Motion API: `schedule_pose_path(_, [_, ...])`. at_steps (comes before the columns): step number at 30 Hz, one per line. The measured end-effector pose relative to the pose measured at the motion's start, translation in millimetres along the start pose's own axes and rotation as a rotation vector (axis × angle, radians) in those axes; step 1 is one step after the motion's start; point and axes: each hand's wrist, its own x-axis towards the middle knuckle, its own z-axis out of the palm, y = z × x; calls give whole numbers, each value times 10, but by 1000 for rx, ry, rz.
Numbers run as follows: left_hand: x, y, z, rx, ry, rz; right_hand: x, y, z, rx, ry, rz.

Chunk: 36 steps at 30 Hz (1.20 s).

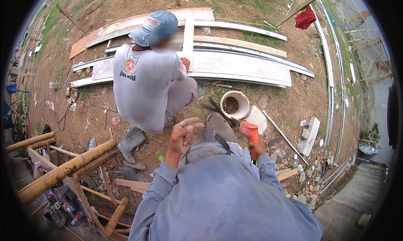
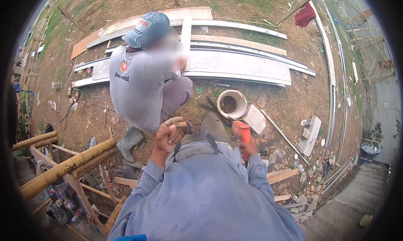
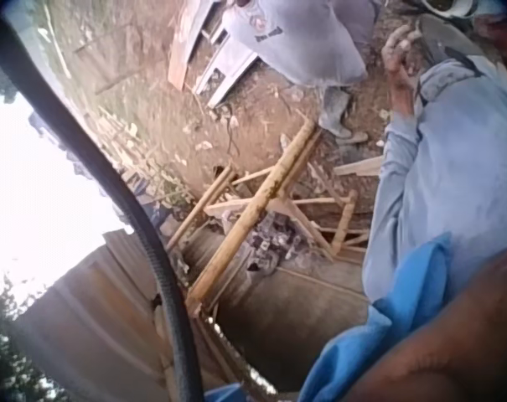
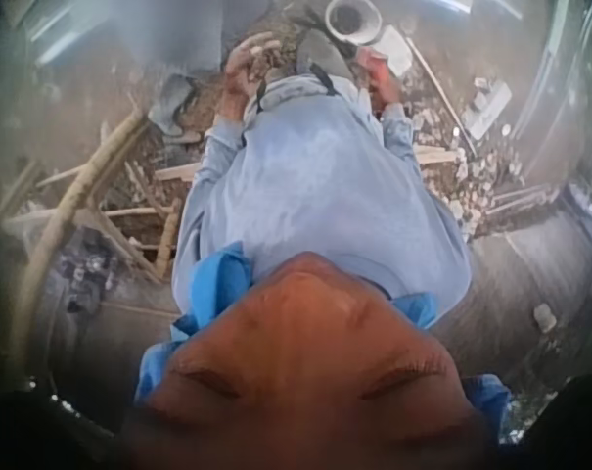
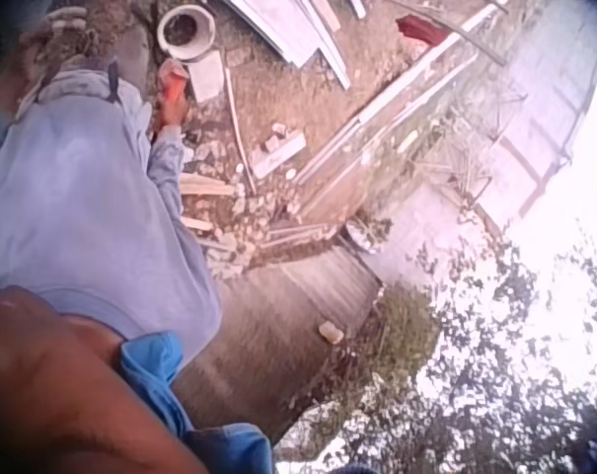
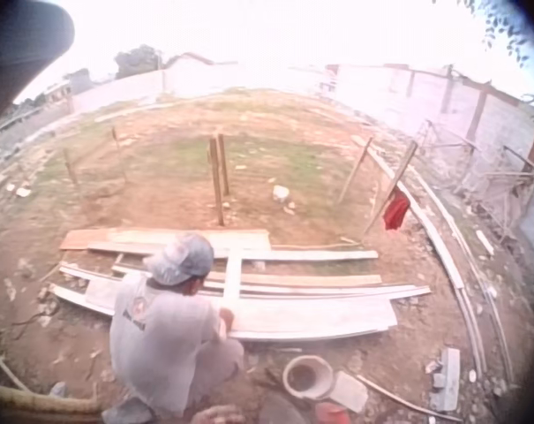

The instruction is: The person uses a corded drill to drive screws into metal profiles laid on the ground. A coworker holds the profiles steady while the person drills. The person repeatedly picks screws from a bucket and fastens them along the length of the metal frame.

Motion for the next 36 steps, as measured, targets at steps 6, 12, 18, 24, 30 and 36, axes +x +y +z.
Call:
schedule_pose_path(6, [294,57,-74,-99,23,-41,-244,-816,167,38,37,85])
schedule_pose_path(12, [1106,7,-99,-74,271,-136,-180,-1899,176,125,-186,-105])
schedule_pose_path(18, [2345,-126,-32,-157,439,-173,213,-2866,202,124,-347,-227])
schedule_pose_path(24, [3557,-5,149,-369,447,-165,1275,-3525,127,26,-448,-221])
schedule_pose_path(30, [4656,81,384,-576,594,-92,2494,-4227,-283,-81,-572,-71])
schedule_pose_path(36, [5469,43,475,-687,731,-50,3514,-4587,-518,-82,-647,22])
